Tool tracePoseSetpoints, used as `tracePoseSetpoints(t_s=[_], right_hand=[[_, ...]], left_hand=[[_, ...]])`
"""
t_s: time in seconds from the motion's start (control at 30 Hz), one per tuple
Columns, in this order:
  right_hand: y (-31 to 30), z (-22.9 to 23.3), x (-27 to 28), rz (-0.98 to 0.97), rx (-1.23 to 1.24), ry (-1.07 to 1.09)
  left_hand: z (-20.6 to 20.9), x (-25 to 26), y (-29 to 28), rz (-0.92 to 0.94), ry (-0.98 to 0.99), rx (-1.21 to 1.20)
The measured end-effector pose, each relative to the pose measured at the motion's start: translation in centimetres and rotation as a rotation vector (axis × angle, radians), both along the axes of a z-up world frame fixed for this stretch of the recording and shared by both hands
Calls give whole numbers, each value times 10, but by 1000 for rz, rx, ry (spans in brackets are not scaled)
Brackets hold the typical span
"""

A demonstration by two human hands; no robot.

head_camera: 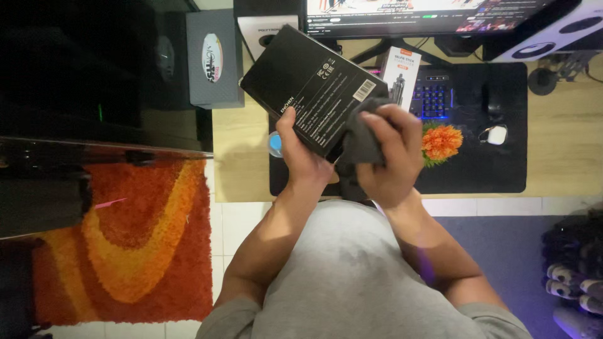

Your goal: The person wipes several product boxes on a desk using a dark cloth. They handle a black box, a white speaker box, and a blue box, wiping each surface before placing them back on the desk.

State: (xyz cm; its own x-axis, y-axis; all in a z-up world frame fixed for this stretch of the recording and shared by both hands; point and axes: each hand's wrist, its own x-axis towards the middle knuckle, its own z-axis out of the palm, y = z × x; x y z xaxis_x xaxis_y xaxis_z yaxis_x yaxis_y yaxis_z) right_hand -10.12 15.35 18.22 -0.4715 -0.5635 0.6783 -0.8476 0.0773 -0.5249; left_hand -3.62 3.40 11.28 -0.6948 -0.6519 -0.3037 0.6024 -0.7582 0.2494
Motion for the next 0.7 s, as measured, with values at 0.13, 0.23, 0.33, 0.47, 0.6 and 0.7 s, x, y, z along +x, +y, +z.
tracePoseSetpoints(t_s=[0.13,0.23,0.33,0.47,0.6,0.7], right_hand=[[3,-5,6,92,19,0],[8,-9,6,182,34,-27],[10,-15,4,252,34,-4],[13,-24,-4,304,19,69],[16,-34,-15,302,68,61],[16,-40,-21,235,35,21]], left_hand=[[-8,-6,2,74,-81,-42],[-20,-10,-1,95,-106,-64],[-30,-12,-2,120,-198,-105],[-27,-10,-1,122,-233,-113],[-9,-14,1,153,-137,-64],[1,-9,3,60,-2,29]])
